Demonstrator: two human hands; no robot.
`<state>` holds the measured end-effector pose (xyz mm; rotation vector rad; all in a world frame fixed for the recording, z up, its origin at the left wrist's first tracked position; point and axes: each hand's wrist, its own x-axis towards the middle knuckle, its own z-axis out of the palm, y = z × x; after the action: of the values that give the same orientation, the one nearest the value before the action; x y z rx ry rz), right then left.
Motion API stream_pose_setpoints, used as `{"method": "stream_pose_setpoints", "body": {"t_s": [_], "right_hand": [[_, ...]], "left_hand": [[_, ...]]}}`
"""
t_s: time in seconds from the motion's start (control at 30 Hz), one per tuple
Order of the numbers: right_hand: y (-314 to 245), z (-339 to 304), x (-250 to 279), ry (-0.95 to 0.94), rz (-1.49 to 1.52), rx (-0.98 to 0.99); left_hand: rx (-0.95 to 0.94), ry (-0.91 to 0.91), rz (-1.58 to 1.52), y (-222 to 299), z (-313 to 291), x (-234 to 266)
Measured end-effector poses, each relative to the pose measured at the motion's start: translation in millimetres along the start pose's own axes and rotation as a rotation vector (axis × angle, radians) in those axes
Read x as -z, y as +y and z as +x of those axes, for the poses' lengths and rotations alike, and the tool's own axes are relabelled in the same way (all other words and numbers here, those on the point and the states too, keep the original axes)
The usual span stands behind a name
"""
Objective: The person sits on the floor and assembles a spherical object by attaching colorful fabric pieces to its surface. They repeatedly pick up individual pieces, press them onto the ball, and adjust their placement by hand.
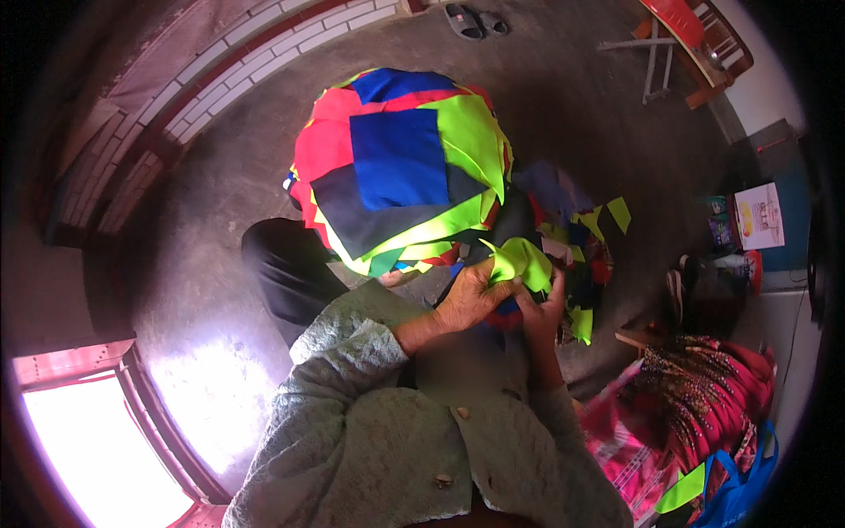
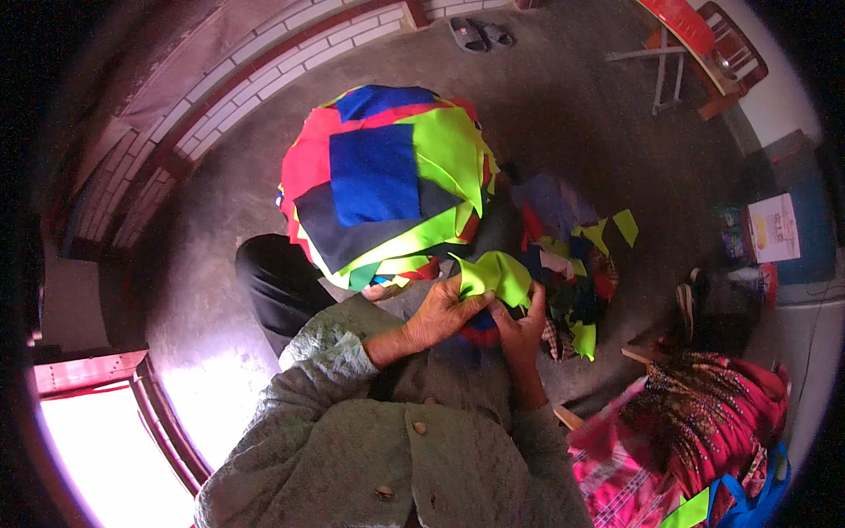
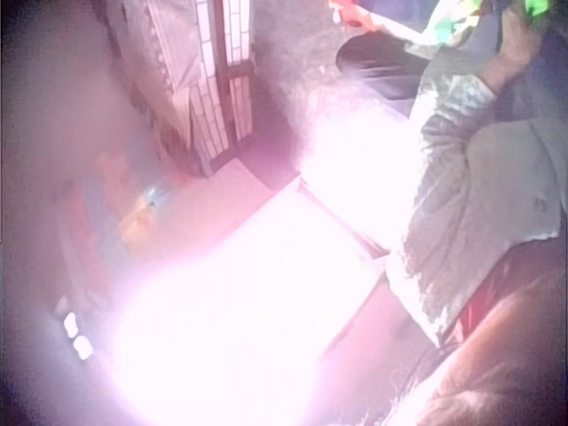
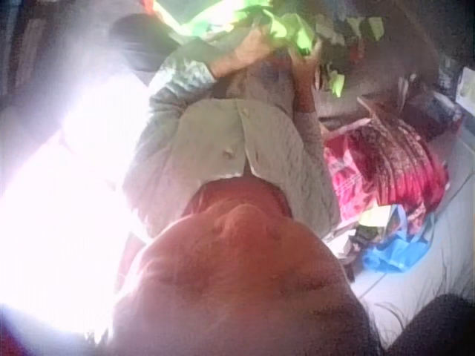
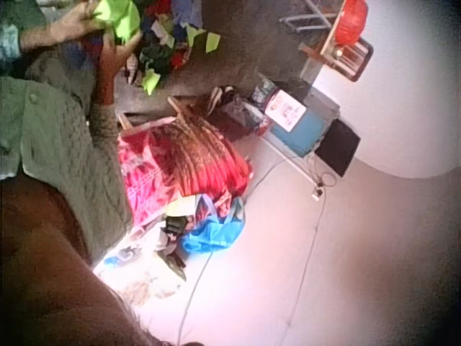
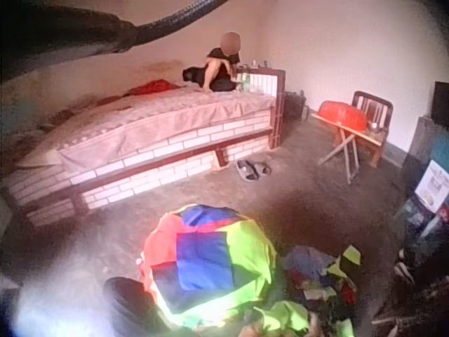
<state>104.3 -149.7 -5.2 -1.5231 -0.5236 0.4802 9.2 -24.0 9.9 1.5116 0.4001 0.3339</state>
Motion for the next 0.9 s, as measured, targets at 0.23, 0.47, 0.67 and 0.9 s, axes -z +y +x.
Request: {"method": "stream_pose_setpoints", "body": {"t_s": [0.23, 0.47, 0.67, 0.9], "right_hand": [[12.4, 0.0, -1.1, 0.092, -0.05, 0.123], [0.0, 1.8, 0.8, 0.119, -0.195, 0.086], [17.3, 4.1, 13.5, 0.069, -0.309, 0.09], [5.7, 8.5, 5.0, 0.077, -0.28, 0.125]], "left_hand": [[-0.204, 0.036, -0.1, 19.7, 0.0, 9.6], [-0.109, 0.089, -0.037, 67.3, 8.0, 37.6], [-0.242, 0.086, -0.062, 114.6, 65.8, 57.7], [-0.234, 0.32, -0.39, 154.1, 140.8, 122.3]]}}
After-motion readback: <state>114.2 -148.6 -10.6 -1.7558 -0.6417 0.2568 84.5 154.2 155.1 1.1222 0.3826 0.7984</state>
